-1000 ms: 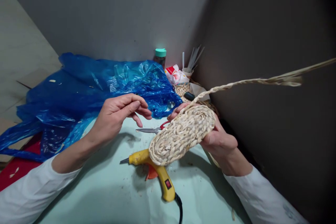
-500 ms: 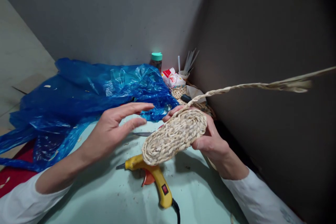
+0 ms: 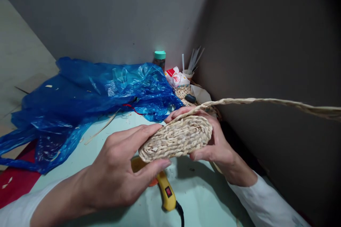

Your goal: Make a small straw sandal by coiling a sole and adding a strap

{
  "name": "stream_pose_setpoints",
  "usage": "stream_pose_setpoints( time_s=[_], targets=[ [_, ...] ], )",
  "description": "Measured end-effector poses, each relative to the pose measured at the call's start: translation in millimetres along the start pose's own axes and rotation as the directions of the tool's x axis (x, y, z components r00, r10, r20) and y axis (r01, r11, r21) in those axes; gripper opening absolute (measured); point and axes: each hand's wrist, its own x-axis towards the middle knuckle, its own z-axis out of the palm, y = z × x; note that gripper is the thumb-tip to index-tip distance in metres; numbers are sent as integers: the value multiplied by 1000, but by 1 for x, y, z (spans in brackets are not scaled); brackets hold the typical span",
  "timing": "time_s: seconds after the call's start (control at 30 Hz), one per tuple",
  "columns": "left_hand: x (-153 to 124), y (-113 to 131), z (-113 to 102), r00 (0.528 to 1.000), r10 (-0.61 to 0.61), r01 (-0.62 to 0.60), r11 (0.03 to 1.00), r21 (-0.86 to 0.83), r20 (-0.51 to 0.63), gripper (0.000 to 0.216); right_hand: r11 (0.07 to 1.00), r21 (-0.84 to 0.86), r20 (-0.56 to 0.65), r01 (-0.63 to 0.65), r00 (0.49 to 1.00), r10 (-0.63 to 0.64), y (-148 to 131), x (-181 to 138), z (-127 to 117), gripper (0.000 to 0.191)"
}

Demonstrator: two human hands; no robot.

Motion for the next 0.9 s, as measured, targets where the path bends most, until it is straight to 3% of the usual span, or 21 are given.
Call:
stream_pose_setpoints(
  time_s=[0.23, 0.4, 0.6, 0.77, 0.9],
  targets=[
    [-2, -2, 2, 998, 49, -49, 999, -14, -27, 35, 1000, -25, 33, -16, 999, 16, 0, -1, -3, 48],
    [0, -8, 4, 1000, 13, -13, 1000, -18, -15, 38, 997, -77, -9, 0, 1000, -1, 3, 0, -5, 46],
    [3, -13, 6, 991, -115, 116, 993, -18, 68, 89, 994, -113, -62, 5, 998, -12, 4, 0, -5, 50],
    [4, -7, 4, 998, 14, -13, 1000, 26, -56, 54, 944, -320, 14, 77, 997, -76, 3, 0, -2, 54],
    [4, -7, 2, 996, 60, -56, 996, 66, -68, 44, 897, -430, 18, 102, 994, -105, 2, 0, -1, 58]
  ],
)
